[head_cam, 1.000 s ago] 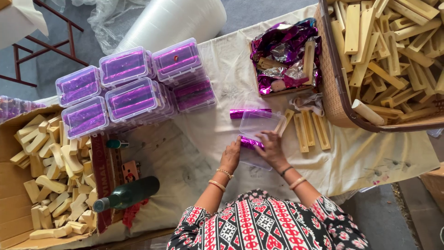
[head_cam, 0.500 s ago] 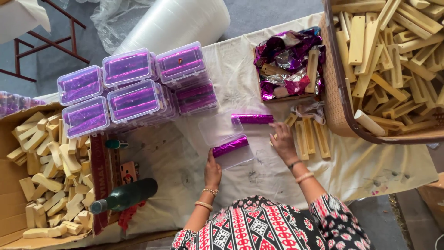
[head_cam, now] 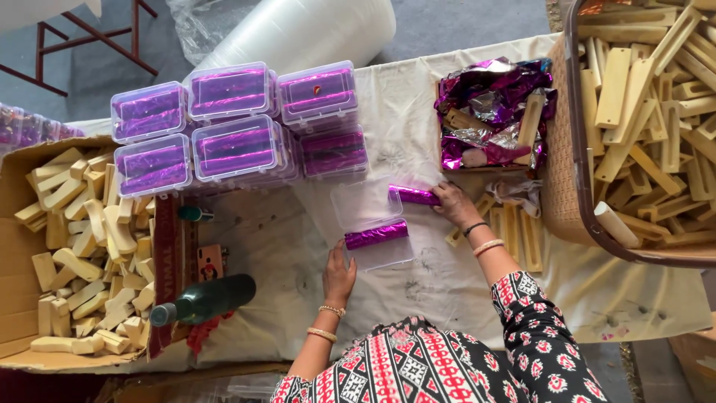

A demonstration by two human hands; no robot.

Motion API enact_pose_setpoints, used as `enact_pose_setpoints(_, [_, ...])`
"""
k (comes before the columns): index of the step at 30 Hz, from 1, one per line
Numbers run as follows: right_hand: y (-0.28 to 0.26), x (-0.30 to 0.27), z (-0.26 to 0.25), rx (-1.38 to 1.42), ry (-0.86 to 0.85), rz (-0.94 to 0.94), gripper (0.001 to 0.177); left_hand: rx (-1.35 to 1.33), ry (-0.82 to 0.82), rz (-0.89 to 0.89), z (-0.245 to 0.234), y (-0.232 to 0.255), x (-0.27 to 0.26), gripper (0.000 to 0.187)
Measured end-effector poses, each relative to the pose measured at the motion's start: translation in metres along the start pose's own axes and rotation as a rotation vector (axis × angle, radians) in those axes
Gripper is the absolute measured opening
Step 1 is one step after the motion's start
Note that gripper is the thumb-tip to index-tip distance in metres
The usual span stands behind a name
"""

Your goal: The person sits on the floor and picks up small wooden blocks from a basket. They wrap the blocks in shiny purple foil and place them into clear plastic containers, stacking the filled containers on the table.

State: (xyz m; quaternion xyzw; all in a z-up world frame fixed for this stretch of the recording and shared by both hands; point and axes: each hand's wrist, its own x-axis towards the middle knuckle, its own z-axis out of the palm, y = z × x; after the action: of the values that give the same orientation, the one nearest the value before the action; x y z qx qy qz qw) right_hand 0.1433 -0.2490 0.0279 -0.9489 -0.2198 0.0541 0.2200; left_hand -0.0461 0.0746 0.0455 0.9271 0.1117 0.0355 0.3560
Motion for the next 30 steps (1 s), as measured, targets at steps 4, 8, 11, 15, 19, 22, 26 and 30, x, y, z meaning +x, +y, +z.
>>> enact_pose_setpoints(4, [0.004, -0.013, -0.012, 0.144, 0.051, 0.049, 0.045, -0.034, 0.004, 0.006, -0.009, 0.011, 0.004, 0.044])
enact_pose_setpoints(8, [-0.005, -0.038, -0.038, 0.124, 0.053, 0.085, 0.042, -0.043, 0.067, 0.103, -0.023, 0.022, 0.010, 0.042])
enact_pose_setpoints(11, [-0.028, -0.054, -0.051, 0.044, 0.027, 0.057, 0.033, -0.032, 0.127, 0.223, -0.039, 0.032, 0.011, 0.044])
enact_pose_setpoints(15, [-0.078, -0.061, -0.053, 0.090, 0.051, -0.177, 0.042, -0.015, 0.135, 0.322, -0.051, 0.041, 0.008, 0.047])
enact_pose_setpoints(19, [-0.114, -0.055, -0.013, -0.014, -0.102, -0.346, 0.030, -0.041, 0.113, 0.336, -0.046, 0.033, 0.000, 0.047])
enact_pose_setpoints(22, [-0.129, -0.049, 0.009, -0.103, -0.105, -0.391, 0.027, -0.041, 0.060, 0.347, -0.040, 0.028, -0.005, 0.047])
enact_pose_setpoints(26, [-0.131, -0.042, 0.031, -0.101, -0.098, -0.444, 0.029, -0.019, -0.025, 0.394, -0.033, 0.022, -0.008, 0.048])
enact_pose_setpoints(30, [-0.134, -0.041, 0.037, -0.180, -0.056, -0.451, 0.028, 0.062, -0.091, 0.409, -0.019, 0.012, -0.010, 0.047])
